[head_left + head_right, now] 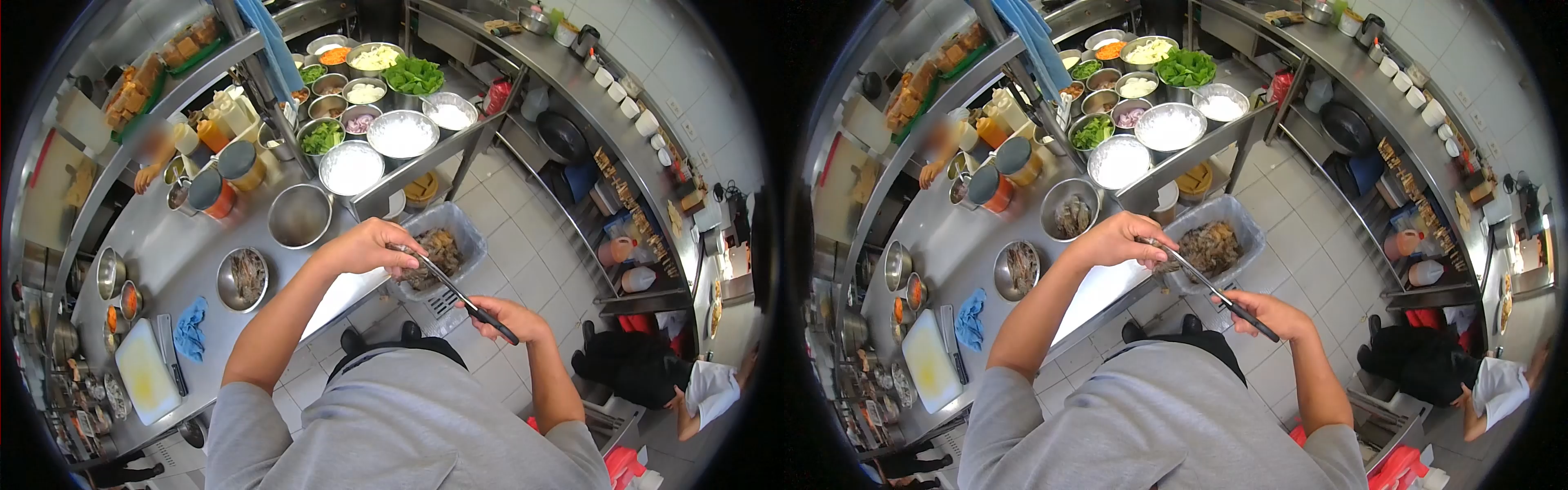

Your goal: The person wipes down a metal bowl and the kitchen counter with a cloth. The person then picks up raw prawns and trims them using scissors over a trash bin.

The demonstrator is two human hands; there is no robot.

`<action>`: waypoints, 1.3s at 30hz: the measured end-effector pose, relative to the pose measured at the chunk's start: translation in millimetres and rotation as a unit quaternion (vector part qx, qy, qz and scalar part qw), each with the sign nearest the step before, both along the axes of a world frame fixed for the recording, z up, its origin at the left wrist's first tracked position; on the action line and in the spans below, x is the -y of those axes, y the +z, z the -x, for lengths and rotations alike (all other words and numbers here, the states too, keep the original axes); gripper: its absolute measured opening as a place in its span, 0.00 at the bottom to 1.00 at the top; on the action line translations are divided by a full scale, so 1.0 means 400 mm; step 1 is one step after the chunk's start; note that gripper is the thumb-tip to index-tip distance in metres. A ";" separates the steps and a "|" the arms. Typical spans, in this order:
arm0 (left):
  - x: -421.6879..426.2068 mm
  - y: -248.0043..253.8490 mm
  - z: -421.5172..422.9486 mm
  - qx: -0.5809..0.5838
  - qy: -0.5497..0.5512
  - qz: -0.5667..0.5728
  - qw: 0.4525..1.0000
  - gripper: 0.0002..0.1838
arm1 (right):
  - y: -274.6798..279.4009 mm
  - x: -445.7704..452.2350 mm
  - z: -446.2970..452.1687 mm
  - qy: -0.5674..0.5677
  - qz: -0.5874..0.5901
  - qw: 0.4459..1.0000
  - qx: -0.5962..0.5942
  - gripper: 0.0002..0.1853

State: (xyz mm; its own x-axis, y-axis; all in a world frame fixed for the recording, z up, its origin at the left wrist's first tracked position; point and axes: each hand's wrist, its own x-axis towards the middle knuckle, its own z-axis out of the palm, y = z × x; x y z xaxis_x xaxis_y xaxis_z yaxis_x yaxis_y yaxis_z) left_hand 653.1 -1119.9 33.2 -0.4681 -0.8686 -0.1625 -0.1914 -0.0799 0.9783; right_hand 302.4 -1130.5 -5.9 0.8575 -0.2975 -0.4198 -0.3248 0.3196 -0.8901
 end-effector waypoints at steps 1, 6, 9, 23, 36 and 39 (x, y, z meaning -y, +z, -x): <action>0.000 -0.003 0.000 -0.001 -0.006 -0.001 1.000 0.12 | -0.002 -0.001 0.001 -0.003 0.005 1.000 -0.008 0.34; -0.001 -0.002 -0.002 0.015 -0.005 -0.001 1.000 0.12 | 0.028 -0.007 -0.014 -0.026 0.003 0.999 -0.036 0.33; -0.003 -0.005 -0.004 0.008 -0.001 -0.009 1.000 0.13 | 0.023 -0.010 -0.011 -0.033 -0.005 0.998 -0.046 0.33; 0.014 0.021 0.011 0.278 -0.089 0.211 0.933 0.15 | 0.044 0.006 0.001 0.026 0.020 0.997 -0.075 0.37; 0.022 -0.026 0.051 0.371 -0.096 0.200 0.902 0.15 | 0.101 0.012 0.010 0.009 0.060 0.985 -0.159 0.35; 0.026 -0.046 0.039 0.342 -0.086 0.208 0.912 0.15 | 0.094 0.022 0.035 0.001 0.059 0.988 -0.146 0.36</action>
State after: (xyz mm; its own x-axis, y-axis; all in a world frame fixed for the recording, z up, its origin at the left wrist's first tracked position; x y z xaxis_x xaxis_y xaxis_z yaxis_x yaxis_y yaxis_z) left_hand 637.7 -1130.2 14.8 -0.5154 -0.8453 -0.1409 -0.7437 0.3596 0.5636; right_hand 288.4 -1139.4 31.9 0.7059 -0.3574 -0.6115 -0.5736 0.2182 -0.7896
